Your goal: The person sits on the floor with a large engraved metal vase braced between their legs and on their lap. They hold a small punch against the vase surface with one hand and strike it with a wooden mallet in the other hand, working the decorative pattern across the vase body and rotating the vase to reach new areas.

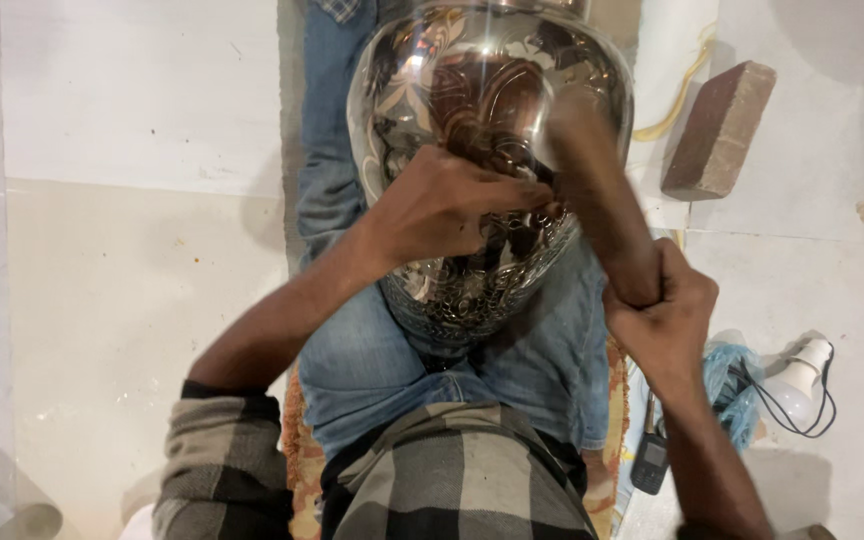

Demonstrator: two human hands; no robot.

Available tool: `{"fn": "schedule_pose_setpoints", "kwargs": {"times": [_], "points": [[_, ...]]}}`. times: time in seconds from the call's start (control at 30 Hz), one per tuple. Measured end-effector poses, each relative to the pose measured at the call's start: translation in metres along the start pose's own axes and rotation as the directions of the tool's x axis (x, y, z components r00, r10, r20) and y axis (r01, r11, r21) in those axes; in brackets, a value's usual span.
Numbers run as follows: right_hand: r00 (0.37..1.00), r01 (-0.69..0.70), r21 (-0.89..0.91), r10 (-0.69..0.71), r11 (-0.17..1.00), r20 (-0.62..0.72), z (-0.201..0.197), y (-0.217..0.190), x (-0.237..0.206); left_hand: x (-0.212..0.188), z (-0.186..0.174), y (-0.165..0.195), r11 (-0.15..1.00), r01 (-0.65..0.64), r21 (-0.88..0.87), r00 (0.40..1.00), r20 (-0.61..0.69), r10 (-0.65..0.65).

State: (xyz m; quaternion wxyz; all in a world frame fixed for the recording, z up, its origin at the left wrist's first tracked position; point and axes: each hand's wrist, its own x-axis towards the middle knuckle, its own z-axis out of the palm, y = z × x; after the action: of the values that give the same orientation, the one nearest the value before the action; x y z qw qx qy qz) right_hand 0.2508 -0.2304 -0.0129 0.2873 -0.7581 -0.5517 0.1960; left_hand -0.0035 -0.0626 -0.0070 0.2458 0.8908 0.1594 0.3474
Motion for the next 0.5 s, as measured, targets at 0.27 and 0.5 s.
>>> {"fn": "schedule_pose_setpoints", "kwargs": {"times": [0.27, 0.5], "points": [[0.95, 0.276, 0.044, -0.28, 0.96, 0.136, -0.042, -0.057, 0.048, -0.028, 0.023, 0.013, 0.981, 0.19, -0.031, 0.94, -0.283, -0.191], [0.848, 0.458, -0.171, -0.371, 0.872, 0.379, -0.066, -0.12, 0.089, -0.037, 0.062, 0.028, 0.926, 0.37, -0.074, 0.732, -0.59, -0.34]]}}
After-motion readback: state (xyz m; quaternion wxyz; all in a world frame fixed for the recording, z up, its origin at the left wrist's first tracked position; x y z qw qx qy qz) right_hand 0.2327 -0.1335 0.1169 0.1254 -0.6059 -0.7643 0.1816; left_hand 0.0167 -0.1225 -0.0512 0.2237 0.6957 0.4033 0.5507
